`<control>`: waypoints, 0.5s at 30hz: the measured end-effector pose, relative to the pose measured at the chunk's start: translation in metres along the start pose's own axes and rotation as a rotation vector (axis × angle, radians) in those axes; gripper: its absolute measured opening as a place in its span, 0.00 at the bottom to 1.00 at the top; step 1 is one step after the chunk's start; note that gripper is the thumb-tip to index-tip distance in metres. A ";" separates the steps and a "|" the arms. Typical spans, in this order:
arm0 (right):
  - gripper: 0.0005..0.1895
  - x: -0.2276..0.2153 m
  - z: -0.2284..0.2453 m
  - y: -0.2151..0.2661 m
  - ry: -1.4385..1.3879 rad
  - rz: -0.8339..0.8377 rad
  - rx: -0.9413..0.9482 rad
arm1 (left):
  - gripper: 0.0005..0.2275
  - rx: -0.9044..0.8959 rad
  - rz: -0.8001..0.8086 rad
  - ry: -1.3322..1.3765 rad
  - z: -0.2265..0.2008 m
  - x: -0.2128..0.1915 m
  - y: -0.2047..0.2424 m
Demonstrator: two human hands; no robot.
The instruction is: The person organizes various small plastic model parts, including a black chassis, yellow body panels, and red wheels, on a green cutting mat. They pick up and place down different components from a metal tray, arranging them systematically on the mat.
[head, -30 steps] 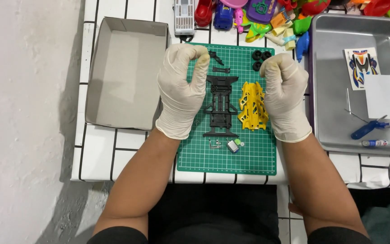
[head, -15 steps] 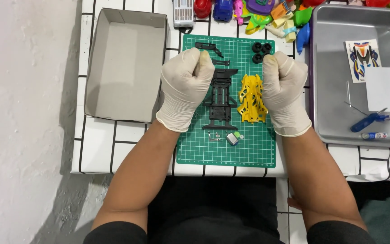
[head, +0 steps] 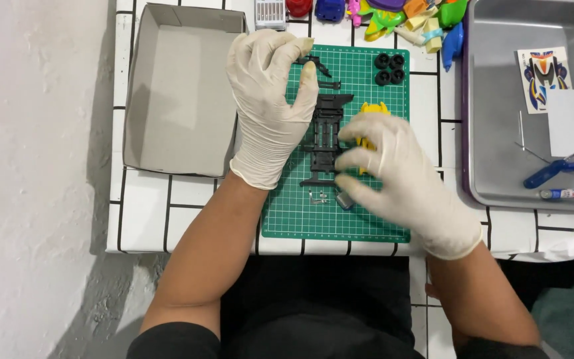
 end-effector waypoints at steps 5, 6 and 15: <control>0.10 0.022 0.024 0.028 0.133 0.099 0.024 | 0.06 -0.016 -0.006 -0.009 0.001 0.001 0.002; 0.11 0.025 0.027 0.032 0.199 0.102 0.004 | 0.07 -0.019 -0.004 -0.005 0.001 0.000 0.002; 0.07 0.039 0.029 0.033 0.290 0.157 0.056 | 0.07 -0.010 0.021 0.030 0.000 0.001 0.004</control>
Point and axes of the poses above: each hand's wrist, its own y-axis away from the middle knuckle, its own x-axis out of the palm, z = x × y, the point moved 2 cm from there along -y, towards the middle knuckle, and after that the axes turned 4 degrees about y, right-handed, at the moved point
